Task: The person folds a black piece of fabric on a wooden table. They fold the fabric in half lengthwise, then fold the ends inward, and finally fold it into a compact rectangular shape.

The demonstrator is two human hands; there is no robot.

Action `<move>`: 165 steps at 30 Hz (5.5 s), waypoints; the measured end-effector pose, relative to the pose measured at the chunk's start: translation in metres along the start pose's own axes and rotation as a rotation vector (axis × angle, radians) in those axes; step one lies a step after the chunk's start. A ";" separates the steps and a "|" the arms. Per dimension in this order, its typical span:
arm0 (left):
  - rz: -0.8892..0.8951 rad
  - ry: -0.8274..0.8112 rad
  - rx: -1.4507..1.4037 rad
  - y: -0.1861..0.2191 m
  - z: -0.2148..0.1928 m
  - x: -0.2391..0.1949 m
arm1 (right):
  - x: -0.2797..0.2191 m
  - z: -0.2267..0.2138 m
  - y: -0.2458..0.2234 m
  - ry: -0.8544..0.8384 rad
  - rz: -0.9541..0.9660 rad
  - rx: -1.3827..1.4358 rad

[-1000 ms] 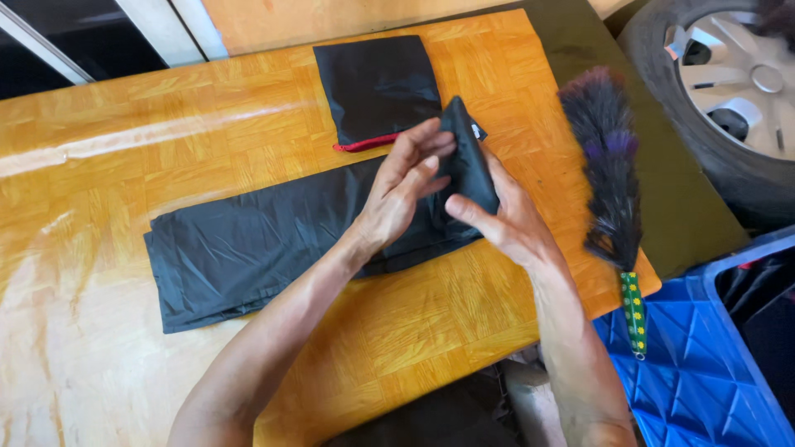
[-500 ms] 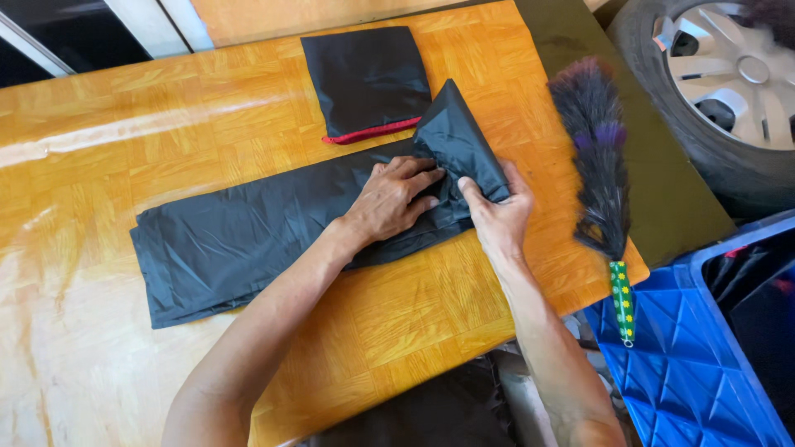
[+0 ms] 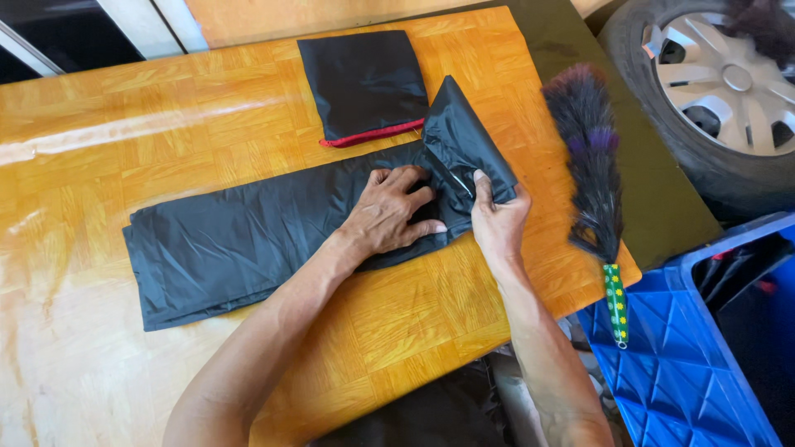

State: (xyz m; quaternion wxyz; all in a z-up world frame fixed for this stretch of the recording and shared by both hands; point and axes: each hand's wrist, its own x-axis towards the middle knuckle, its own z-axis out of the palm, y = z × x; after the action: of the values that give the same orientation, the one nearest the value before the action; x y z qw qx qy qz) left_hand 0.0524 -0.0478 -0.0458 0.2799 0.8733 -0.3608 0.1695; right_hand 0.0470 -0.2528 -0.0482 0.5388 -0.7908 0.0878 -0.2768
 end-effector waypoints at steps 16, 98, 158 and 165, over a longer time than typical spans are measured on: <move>-0.208 -0.349 0.159 -0.015 -0.024 0.014 | -0.040 0.005 -0.075 -0.205 -0.797 -0.551; -0.350 -0.338 -0.120 0.000 -0.004 0.083 | 0.042 -0.072 0.005 -0.350 -0.236 -0.423; -0.096 -0.022 -0.145 -0.015 0.052 0.079 | 0.057 -0.093 -0.016 -0.838 -0.286 -0.194; -0.061 -0.014 -0.111 -0.023 0.058 0.076 | 0.063 -0.051 -0.035 -0.737 -0.249 -0.525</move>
State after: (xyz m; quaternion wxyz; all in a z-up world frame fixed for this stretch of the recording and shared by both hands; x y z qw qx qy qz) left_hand 0.1259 -0.1107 -0.0625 0.3304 0.8682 -0.3450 0.1344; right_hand 0.0666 -0.3069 0.0186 0.2785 -0.9504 -0.1380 -0.0083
